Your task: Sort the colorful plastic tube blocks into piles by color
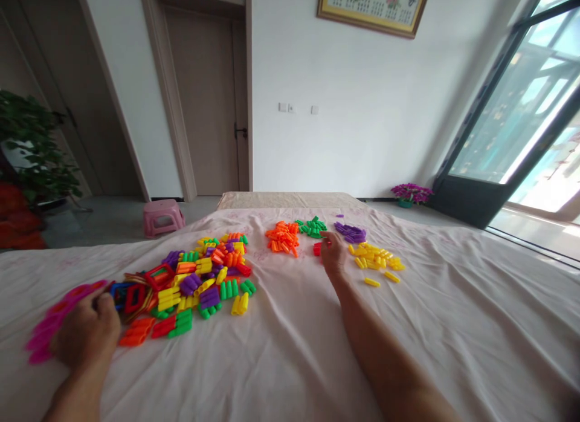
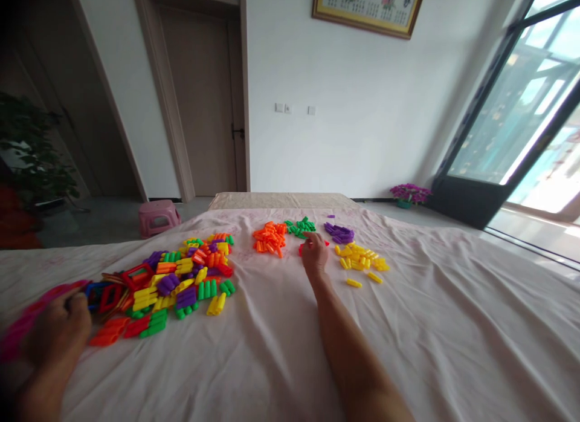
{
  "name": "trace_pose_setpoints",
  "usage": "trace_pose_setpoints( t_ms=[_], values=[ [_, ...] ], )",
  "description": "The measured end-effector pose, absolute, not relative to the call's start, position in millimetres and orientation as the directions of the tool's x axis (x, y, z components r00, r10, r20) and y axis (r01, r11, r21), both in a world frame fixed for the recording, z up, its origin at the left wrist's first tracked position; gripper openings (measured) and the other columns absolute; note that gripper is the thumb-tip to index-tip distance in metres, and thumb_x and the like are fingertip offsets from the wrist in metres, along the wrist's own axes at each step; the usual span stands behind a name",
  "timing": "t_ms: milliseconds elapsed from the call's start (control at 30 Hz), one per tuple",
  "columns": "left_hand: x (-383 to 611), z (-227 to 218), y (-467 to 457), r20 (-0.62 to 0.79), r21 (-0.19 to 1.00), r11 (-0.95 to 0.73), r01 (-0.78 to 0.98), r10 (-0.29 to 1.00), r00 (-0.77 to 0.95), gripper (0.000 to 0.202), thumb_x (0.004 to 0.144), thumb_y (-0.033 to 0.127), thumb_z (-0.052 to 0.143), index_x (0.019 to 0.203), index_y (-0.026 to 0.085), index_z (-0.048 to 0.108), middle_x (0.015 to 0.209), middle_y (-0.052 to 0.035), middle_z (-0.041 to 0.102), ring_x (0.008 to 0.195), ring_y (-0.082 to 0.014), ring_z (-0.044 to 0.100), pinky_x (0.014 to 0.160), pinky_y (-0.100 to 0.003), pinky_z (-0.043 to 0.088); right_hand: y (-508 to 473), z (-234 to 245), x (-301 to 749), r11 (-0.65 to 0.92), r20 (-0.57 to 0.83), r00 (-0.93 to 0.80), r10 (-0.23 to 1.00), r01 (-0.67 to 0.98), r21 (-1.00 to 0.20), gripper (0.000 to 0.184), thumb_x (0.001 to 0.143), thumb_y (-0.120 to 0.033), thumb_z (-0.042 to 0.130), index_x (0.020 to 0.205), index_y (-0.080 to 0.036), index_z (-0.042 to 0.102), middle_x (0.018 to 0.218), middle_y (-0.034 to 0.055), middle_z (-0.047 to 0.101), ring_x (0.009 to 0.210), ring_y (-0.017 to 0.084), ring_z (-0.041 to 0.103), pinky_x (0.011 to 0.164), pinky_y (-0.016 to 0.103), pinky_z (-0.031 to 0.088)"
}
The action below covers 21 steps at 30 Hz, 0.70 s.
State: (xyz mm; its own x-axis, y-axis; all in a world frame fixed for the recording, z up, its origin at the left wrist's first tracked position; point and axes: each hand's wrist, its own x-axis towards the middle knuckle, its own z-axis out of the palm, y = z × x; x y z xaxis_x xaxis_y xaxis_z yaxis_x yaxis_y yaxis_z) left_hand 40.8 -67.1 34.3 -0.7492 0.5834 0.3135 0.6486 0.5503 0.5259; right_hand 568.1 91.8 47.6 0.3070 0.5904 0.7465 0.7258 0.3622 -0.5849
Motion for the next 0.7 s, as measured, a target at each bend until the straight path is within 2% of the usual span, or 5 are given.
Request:
trace_pose_setpoints(
  t_ms=[167,233,333,500,700],
  values=[
    [51,45,-67,0.282,0.455,0.607,0.651,0.595,-0.753,0.073,0.09,0.061,0.026,0.14,0.018,0.058,0.119,-0.0219,0.069,0.096,-0.035,0.067,0.071,-0.04,0.045,57,50,480,0.704,0.67,-0.279,0.688,0.482,-0.522,0.024,0.085,-0.014,0.053,0.098,-0.021,0.073,0.091,0.0045,0.073,0.076,0.016,0.066,0.071,0.027,0.051],
    [51,46,-68,0.29,0.458,0.606,0.65,0.59,-0.754,0.073,0.09,0.062,0.026,0.14,0.018,0.058,0.12,-0.0218,0.069,0.095,-0.0353,0.067,0.07,-0.04,0.044,36,53,456,0.779,0.603,-0.493,0.627,0.393,-0.489,0.019,0.089,-0.023,0.06,0.103,-0.021,0.073,0.092,0.0042,0.073,0.076,0.015,0.066,0.071,0.025,0.051],
    [51,47,-70,0.294,0.454,0.591,0.667,0.608,-0.738,0.073,0.09,0.062,0.027,0.14,0.018,0.057,0.12,-0.0216,0.069,0.093,-0.0349,0.067,0.068,-0.039,0.044,11,56,434,0.875,0.527,-0.707,0.471,0.298,-0.382,0.028,0.087,-0.038,0.071,0.111,-0.023,0.072,0.102,0.0056,0.073,0.092,0.019,0.068,0.084,0.028,0.051],
    [50,47,-71,0.31,0.436,0.583,0.686,0.618,-0.723,0.072,0.09,0.061,0.031,0.139,0.016,0.057,0.117,-0.0208,0.069,0.089,-0.0325,0.067,0.067,-0.037,0.042,-2,51,422,0.92,0.452,-0.81,0.373,0.26,-0.293,0.031,0.088,-0.042,0.071,0.114,-0.027,0.072,0.108,0.0051,0.073,0.097,0.02,0.067,0.088,0.029,0.05],
    [47,44,-68,0.305,0.434,0.59,0.681,0.615,-0.727,0.072,0.087,0.062,0.035,0.138,0.018,0.058,0.113,-0.0209,0.07,0.082,-0.0325,0.065,0.061,-0.036,0.04,3,47,430,0.886,0.504,-0.745,0.437,0.262,-0.381,0.026,0.094,-0.037,0.061,0.113,-0.024,0.072,0.098,0.0055,0.072,0.086,0.017,0.067,0.079,0.026,0.051]
  ],
)
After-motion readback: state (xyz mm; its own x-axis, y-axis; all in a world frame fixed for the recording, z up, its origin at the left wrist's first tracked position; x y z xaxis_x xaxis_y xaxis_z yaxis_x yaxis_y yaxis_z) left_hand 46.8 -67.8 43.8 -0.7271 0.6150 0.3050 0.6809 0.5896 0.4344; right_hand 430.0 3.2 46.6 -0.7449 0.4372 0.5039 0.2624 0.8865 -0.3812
